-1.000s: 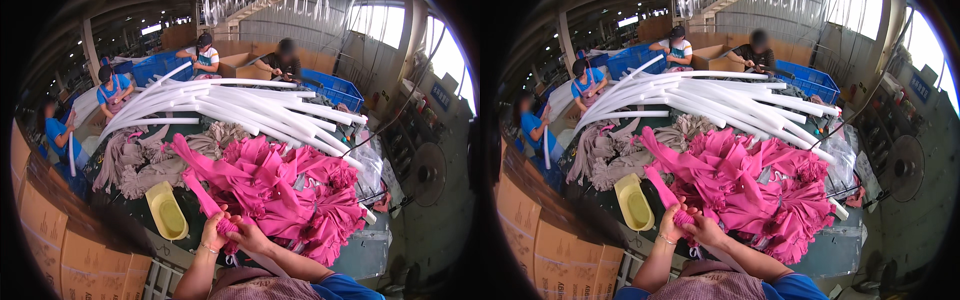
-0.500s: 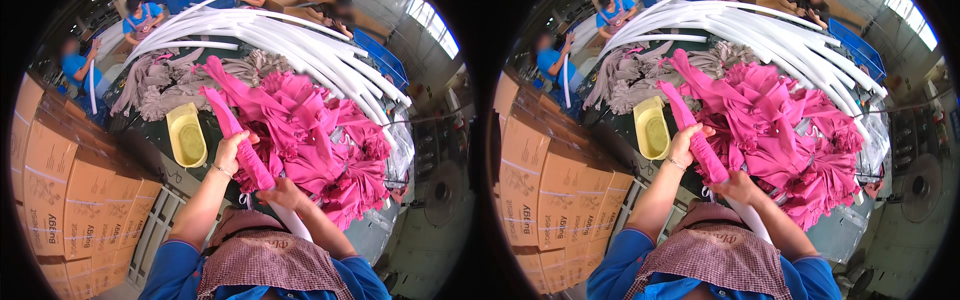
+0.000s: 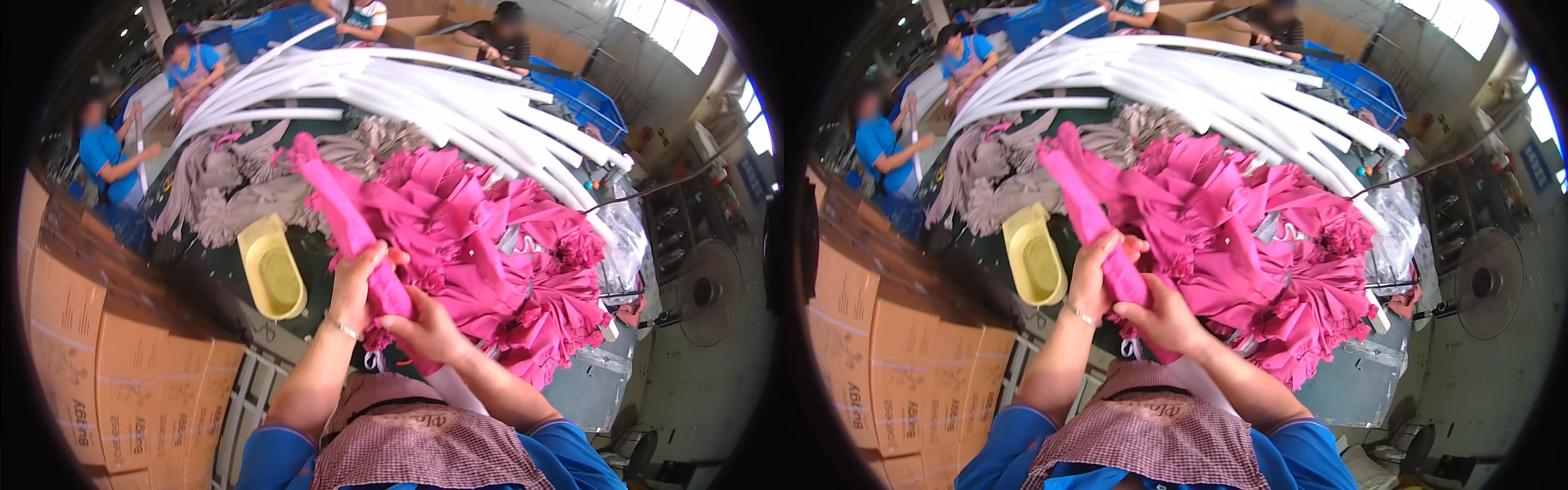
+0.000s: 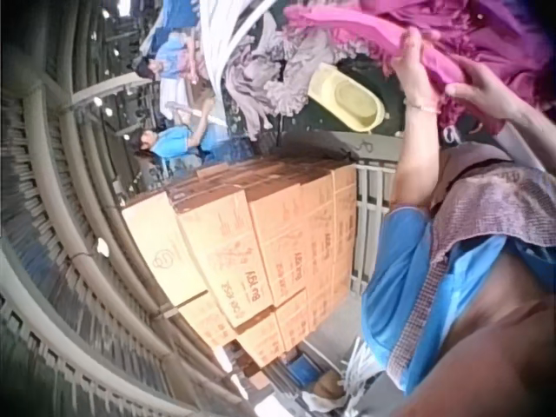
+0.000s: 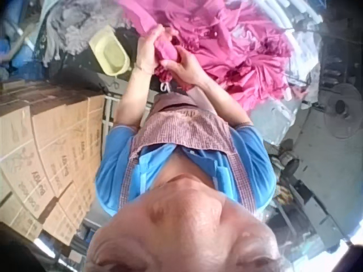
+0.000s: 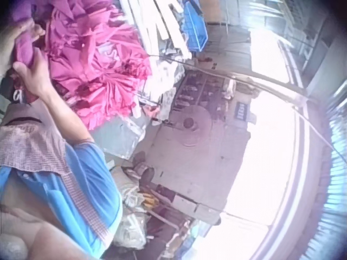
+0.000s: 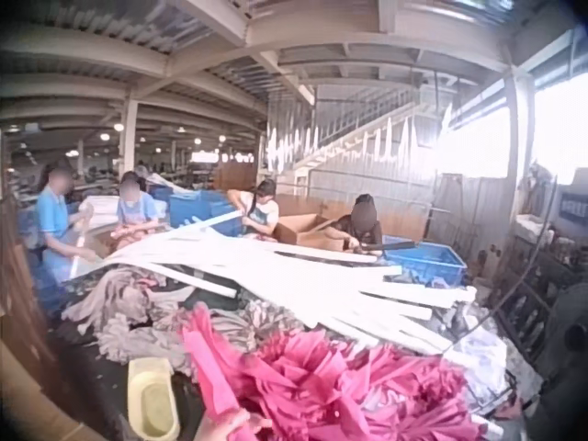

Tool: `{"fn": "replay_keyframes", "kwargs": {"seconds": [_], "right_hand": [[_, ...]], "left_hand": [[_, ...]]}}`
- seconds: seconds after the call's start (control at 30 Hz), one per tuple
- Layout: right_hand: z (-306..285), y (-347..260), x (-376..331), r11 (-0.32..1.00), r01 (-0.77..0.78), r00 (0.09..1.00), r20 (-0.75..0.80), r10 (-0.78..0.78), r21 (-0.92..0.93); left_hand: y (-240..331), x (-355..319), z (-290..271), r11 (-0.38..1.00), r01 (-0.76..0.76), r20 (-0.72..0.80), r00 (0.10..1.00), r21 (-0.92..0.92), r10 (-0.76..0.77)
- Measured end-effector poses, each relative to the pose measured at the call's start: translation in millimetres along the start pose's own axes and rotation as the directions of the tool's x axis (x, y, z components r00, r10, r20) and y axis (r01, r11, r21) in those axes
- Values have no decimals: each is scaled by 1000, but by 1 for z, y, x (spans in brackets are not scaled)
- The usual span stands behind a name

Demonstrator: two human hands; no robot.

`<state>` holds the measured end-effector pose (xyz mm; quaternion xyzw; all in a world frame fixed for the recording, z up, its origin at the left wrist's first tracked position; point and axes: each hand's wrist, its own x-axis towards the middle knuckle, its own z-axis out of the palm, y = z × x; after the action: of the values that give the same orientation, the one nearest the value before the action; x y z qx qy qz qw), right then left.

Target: The person wraps pink fabric around white foam poles, ties the ends with rubber bands, and places the finished items into a blue crate. The person also retrieves white foam pieces from a bag and continues the assembly process.

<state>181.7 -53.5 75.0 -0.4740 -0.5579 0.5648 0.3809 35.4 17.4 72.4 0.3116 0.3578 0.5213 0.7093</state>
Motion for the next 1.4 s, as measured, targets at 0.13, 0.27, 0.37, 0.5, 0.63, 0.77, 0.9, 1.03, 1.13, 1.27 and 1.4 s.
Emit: {"fn": "replay_keyframes", "kwargs": {"seconds": [0.13, 0.27, 0.37, 0.5, 0.63, 0.77, 0.9, 1.03, 1.13, 1.27, 1.4], "right_hand": [[13, -1, 5, 948, 296, 939, -147, -312, -121], [-2, 0, 8, 955, 286, 957, -30, -289, -72], [-3, -12, -5, 950, 296, 954, -11, -298, -104], [6, -29, -7, 932, 324, 938, -74, -339, -165], [6, -18, -1, 882, 433, 878, -133, -459, -186], [1, -13, -5, 944, 327, 937, -111, -330, -42], [-9, -26, -16, 948, 315, 944, -89, -318, -46], [0, -14, -12, 947, 317, 947, -37, -318, -45], [2, -18, -7, 926, 365, 928, -47, -371, -94], [5, -22, 5, 959, -223, 957, 149, 249, -174], [-2, 23, -28, 927, -345, 882, 288, 374, -147]], "left_hand": [[-12, -27, 9, 978, -203, 273, 940, -35, 205], [-2, -17, 0, 992, -106, 409, 904, -65, 123], [43, -10, 9, 961, -195, 339, 906, -196, 253], [37, -17, 19, 963, -167, 364, 901, -214, 237], [13, -30, 26, 955, -266, 365, 882, -133, 297], [21, -18, 20, 985, -136, 460, 871, -108, 171], [50, -11, 36, 951, -249, 389, 870, -184, 303], [21, -30, 25, 965, -163, 405, 883, -204, 235], [25, -38, 25, 973, -189, 298, 928, -135, 222], [35, 5, -18, 994, -48, -32, 998, -99, 45], [21, 30, -72, 982, -88, -254, 966, -166, 43]]}}
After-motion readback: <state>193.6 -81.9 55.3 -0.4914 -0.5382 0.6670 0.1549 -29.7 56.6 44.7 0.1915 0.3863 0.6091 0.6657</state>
